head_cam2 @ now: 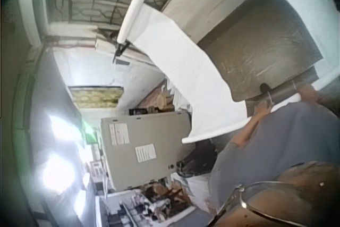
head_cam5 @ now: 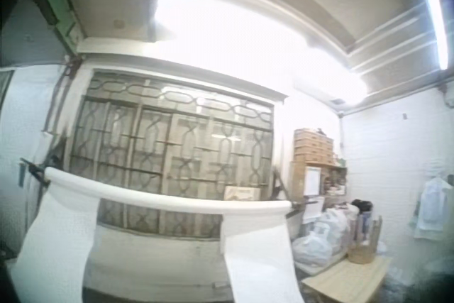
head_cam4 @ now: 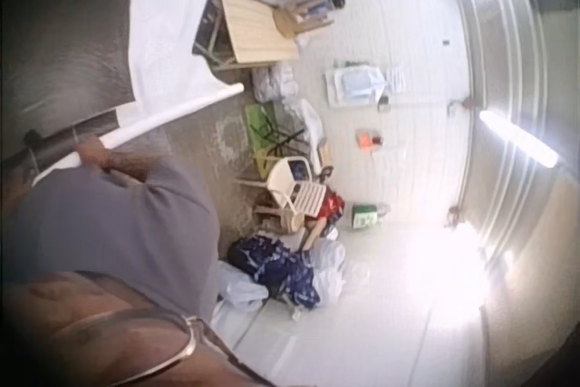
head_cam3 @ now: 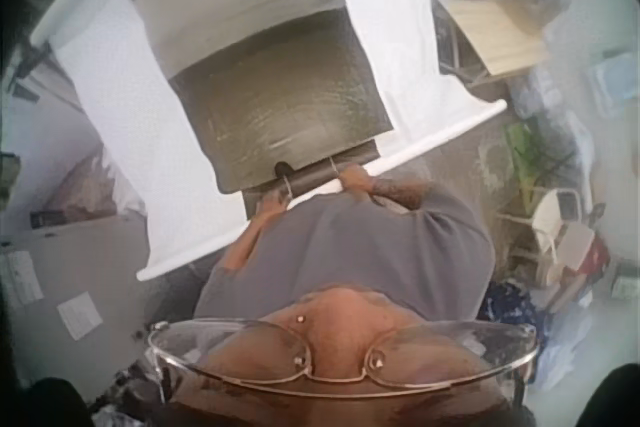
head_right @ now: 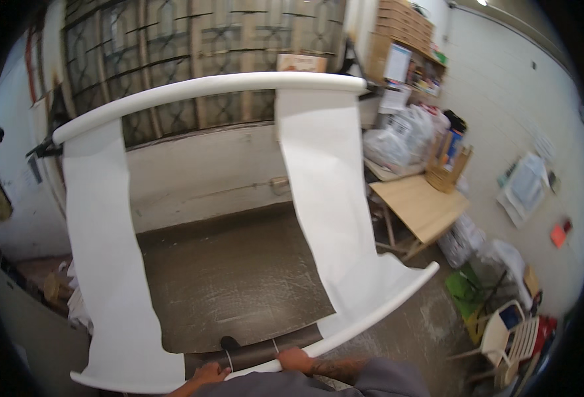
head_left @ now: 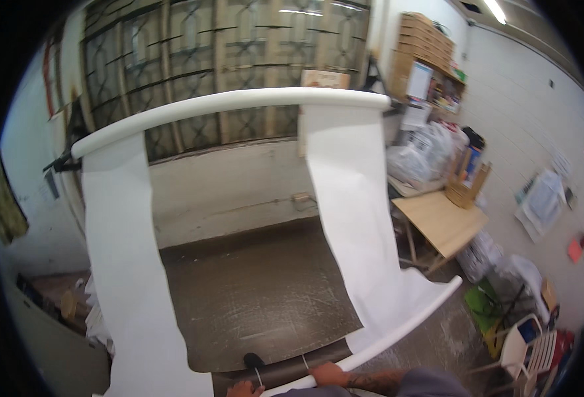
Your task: The person sits on the floor and uses shears to cut a large white sheet into smaller pieces. After cutting, the person stacks the pieces, places them on a nearby stack, and then moves to a roll stand to unroll a new sheet of white material.
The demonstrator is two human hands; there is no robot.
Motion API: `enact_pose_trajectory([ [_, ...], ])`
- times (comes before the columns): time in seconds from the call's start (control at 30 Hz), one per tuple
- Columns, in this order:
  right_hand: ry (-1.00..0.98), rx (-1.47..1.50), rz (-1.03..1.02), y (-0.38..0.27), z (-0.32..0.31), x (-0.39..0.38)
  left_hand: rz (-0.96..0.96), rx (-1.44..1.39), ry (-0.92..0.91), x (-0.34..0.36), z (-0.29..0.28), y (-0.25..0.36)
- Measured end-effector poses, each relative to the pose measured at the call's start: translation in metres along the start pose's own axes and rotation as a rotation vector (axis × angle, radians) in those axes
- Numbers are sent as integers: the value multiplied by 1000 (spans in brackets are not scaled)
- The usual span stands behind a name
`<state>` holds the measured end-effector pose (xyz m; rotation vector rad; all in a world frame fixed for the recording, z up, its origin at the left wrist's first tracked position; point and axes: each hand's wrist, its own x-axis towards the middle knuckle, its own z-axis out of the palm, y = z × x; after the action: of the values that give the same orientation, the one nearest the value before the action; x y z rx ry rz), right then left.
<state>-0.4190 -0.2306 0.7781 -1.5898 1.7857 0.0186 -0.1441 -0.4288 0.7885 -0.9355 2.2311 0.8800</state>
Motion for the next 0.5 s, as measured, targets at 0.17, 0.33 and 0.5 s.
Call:
enact_pose_trajectory([
  [0.17, -372, 197, -48, -6, -106, 81, 74, -35, -165, 52, -82, -29],
  [0.33, -318, 25, 26, -10, -131, 104, 61, -156, -46, 62, -131, -25],
  [0.5, -522, 216, -95, 63, -144, 152, 71, -229, -61, 76, -156, -6],
])
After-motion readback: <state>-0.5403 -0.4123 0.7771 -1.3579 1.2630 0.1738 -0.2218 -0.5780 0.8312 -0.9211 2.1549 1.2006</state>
